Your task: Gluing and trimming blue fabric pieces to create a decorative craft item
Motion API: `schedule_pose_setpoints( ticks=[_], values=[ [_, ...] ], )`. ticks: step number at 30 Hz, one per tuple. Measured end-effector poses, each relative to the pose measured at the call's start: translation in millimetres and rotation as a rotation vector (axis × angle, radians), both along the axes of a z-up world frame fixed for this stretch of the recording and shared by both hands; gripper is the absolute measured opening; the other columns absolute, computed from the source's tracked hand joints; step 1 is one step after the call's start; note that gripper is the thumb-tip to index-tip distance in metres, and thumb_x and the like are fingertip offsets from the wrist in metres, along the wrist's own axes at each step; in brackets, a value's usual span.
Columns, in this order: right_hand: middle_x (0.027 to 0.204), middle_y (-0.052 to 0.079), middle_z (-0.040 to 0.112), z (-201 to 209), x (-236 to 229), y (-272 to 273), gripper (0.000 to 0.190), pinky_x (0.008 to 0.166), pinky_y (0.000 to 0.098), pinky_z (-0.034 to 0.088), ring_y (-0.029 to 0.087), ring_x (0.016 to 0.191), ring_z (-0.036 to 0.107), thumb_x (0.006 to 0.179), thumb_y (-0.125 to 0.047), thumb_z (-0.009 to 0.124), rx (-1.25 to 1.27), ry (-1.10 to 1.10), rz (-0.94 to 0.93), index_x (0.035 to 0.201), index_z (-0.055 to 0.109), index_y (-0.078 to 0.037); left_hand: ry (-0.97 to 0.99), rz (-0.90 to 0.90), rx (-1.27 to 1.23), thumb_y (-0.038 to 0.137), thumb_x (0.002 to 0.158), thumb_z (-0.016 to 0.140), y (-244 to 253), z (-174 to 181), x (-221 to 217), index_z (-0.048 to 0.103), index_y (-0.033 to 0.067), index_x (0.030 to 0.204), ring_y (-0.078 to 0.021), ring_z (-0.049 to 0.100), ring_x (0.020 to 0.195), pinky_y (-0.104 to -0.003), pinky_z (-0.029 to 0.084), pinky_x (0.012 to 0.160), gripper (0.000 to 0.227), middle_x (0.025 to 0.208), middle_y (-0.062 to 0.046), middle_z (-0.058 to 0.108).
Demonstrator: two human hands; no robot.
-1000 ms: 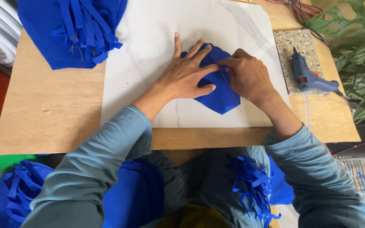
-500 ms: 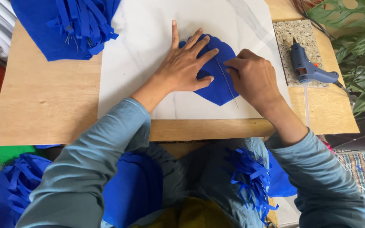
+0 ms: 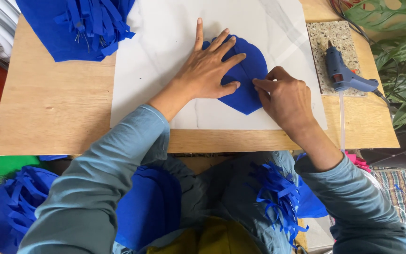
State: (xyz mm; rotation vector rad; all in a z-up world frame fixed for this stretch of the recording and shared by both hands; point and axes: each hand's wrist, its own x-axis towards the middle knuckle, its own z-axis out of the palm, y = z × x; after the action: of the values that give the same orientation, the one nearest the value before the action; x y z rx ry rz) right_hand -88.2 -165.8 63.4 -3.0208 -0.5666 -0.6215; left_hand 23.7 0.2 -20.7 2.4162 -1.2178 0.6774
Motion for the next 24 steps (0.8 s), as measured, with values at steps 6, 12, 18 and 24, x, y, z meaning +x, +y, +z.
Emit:
schedule_pose_setpoints(
  ticks=[6, 12, 18, 24],
  values=[
    [0.077, 0.009, 0.059, 7, -9, -2, 0.018, 0.046, 0.0274, 0.041, 0.018, 0.047, 0.050, 0.072, 0.005, 0.065, 0.193, 0.045, 0.048, 0.088, 0.070, -0.001, -0.004, -0.016, -0.016, 0.053, 0.077, 0.056, 0, -1, 1, 0.058, 0.0213, 0.118, -0.0334, 0.024, 0.130, -0.063, -0.016, 0.096, 0.052, 0.130, -0.019, 0.046],
    [0.081, 0.011, 0.059, 6, -25, -8, 0.019, 0.050, 0.0263, 0.040, 0.017, 0.052, 0.050, 0.073, 0.011, 0.063, 0.307, 0.080, 0.059, 0.089, 0.069, 0.002, -0.005, -0.021, -0.009, 0.053, 0.079, 0.057, 0, -4, 1, 0.059, 0.0210, 0.119, -0.0322, 0.021, 0.131, -0.063, -0.016, 0.096, 0.051, 0.132, -0.018, 0.045],
    [0.085, 0.010, 0.057, -1, -30, -16, 0.026, 0.050, 0.0271, 0.040, 0.018, 0.054, 0.050, 0.073, 0.012, 0.059, 0.286, 0.100, 0.058, 0.093, 0.070, -0.001, -0.007, -0.035, -0.017, 0.049, 0.080, 0.057, 2, -5, 1, 0.058, 0.0202, 0.121, -0.0311, 0.019, 0.132, -0.062, -0.015, 0.096, 0.050, 0.133, -0.019, 0.044],
    [0.084, 0.012, 0.057, 0, -33, -19, 0.022, 0.048, 0.0255, 0.037, 0.017, 0.054, 0.047, 0.073, 0.014, 0.062, 0.359, 0.131, 0.077, 0.089, 0.070, 0.003, 0.110, -0.050, 0.000, 0.044, 0.082, 0.056, 2, 3, -6, 0.055, 0.0169, 0.124, -0.0335, 0.016, 0.128, -0.066, -0.003, 0.095, 0.050, 0.136, -0.020, 0.037]
  ],
)
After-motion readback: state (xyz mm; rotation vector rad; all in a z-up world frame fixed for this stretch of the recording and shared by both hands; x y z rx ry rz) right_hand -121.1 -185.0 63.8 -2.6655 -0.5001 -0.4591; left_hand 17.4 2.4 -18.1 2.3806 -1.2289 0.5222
